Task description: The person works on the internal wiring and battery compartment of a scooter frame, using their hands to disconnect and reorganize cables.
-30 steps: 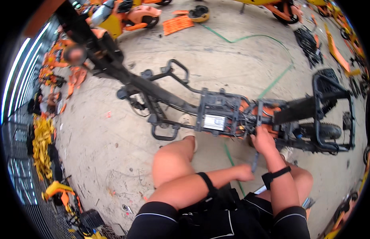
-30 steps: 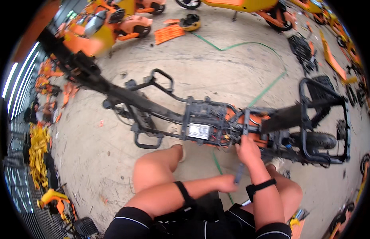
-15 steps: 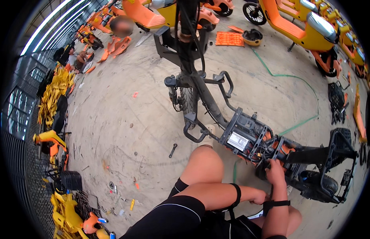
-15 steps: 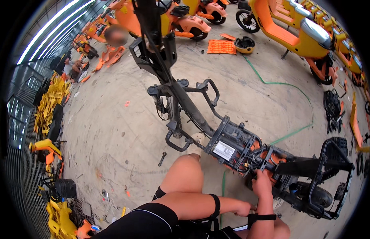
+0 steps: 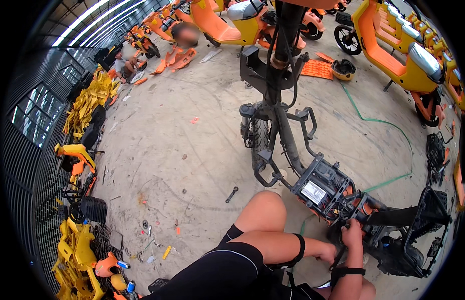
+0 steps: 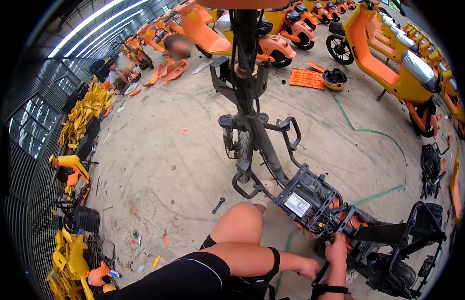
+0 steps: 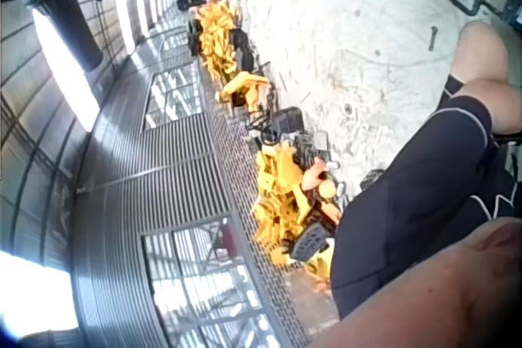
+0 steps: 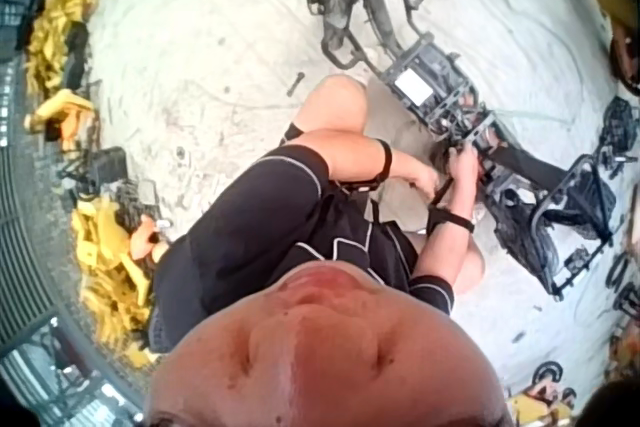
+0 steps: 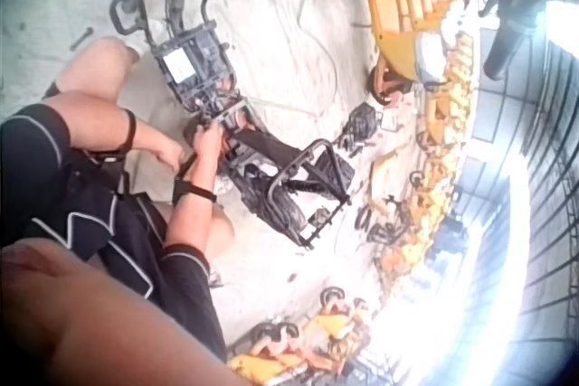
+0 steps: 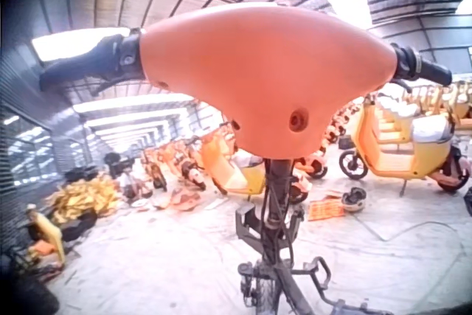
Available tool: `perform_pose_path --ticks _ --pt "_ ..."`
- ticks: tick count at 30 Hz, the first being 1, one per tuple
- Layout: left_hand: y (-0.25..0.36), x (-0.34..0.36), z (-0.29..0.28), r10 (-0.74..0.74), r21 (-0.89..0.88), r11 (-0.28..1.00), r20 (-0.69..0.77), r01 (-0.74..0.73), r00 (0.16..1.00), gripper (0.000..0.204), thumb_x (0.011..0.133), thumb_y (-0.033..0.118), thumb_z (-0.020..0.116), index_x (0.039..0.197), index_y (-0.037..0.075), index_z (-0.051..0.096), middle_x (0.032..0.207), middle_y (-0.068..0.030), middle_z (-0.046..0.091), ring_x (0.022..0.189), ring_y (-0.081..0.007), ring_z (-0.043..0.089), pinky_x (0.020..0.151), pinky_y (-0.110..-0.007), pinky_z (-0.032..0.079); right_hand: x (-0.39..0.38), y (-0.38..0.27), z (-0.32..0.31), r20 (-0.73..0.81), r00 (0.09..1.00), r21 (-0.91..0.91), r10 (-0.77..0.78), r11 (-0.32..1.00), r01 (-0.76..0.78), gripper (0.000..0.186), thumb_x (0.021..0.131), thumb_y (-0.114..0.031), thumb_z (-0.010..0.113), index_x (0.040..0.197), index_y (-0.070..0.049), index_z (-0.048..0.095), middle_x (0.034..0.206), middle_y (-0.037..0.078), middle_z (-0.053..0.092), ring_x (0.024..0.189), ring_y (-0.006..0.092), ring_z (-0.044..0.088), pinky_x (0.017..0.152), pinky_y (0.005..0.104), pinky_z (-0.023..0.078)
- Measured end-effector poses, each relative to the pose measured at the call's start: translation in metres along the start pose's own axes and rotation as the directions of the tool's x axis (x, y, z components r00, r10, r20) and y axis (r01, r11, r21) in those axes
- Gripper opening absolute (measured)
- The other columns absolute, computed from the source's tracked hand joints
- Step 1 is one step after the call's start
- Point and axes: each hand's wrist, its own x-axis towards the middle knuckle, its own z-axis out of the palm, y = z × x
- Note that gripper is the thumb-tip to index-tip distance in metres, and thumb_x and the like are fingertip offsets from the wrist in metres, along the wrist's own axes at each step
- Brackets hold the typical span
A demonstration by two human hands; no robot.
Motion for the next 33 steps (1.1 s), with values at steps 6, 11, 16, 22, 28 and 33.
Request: perform_pose_path --ticks 6,11,16,22,28,33 --pt "-0.005 -0.028 -0.011 0.040 0.214 0.977 -0.068 -0.024 0.997 0.031 0.075 0.032 0.074 0.081 0.002 0.069 0.068 -0.0108 0.064 0.061 -0.0244 0.062 0.056 -0.042 0.052 0.008 0.029 0.019 -0.151 0.986 0.100 0.065 0.994 -0.050 0.025 0.081 -0.013 0.074 0.098 0.001 0.062 0.085 0.018 0.065 0.083 0.0322 0.065 0.078 0.0412 0.051" --pt "0.027 -0.095 -0.039 0.179 0.589 0.805 -0.356 0.072 0.917 0.029 0.075 0.031 0.074 0.084 0.004 0.072 0.083 -0.0148 0.070 0.080 -0.0306 0.069 0.072 -0.044 0.056 0.014 0.020 0.000 0.058 0.919 0.631 0.390 0.699 -0.337 0.020 0.094 -0.023 0.066 0.100 -0.006 0.057 0.078 0.003 0.057 0.069 0.0166 0.058 0.054 0.0406 0.049" --pt "0.029 -0.096 -0.073 0.339 0.677 0.718 -0.544 0.163 0.768 0.021 0.074 0.018 0.068 0.087 0.002 0.071 0.093 -0.0178 0.068 0.088 -0.0336 0.068 0.076 -0.044 0.056 0.015 -0.004 -0.016 0.239 0.861 0.883 0.449 0.269 -0.385 0.019 0.096 -0.029 0.061 0.103 -0.011 0.056 0.090 0.004 0.056 0.084 0.0197 0.056 0.073 0.0499 0.049" --pt "0.052 -0.115 -0.077 0.458 0.707 0.661 -0.645 0.251 0.612 0.015 0.078 0.014 0.064 0.087 0.004 0.071 0.090 -0.0151 0.067 0.084 -0.0305 0.067 0.070 -0.040 0.056 0.014 -0.028 -0.022 0.313 0.851 0.929 0.421 0.052 -0.367 0.018 0.097 -0.026 0.060 0.109 -0.013 0.058 0.090 0.003 0.057 0.084 0.0190 0.056 0.079 0.0496 0.048" --pt "0.052 -0.101 -0.073 0.530 0.719 0.568 -0.692 0.400 0.490 0.013 0.080 0.015 0.062 0.085 0.007 0.068 0.085 -0.0101 0.064 0.078 -0.0241 0.064 0.062 -0.035 0.054 0.007 -0.041 -0.027 0.305 0.859 0.941 0.411 0.010 -0.338 0.018 0.097 -0.027 0.059 0.109 -0.013 0.058 0.091 0.003 0.059 0.084 0.0178 0.057 0.079 0.0470 0.048" --pt "0.057 -0.110 -0.075 0.641 0.771 0.531 -0.637 0.353 0.427 0.011 0.078 0.017 0.062 0.084 0.008 0.064 0.082 -0.0072 0.061 0.078 -0.0212 0.062 0.062 -0.033 0.051 0.002 -0.038 -0.031 0.333 0.859 0.935 0.390 -0.018 -0.354 0.017 0.098 -0.028 0.059 0.107 -0.013 0.058 0.091 0.003 0.060 0.085 0.0180 0.057 0.080 0.0484 0.048"
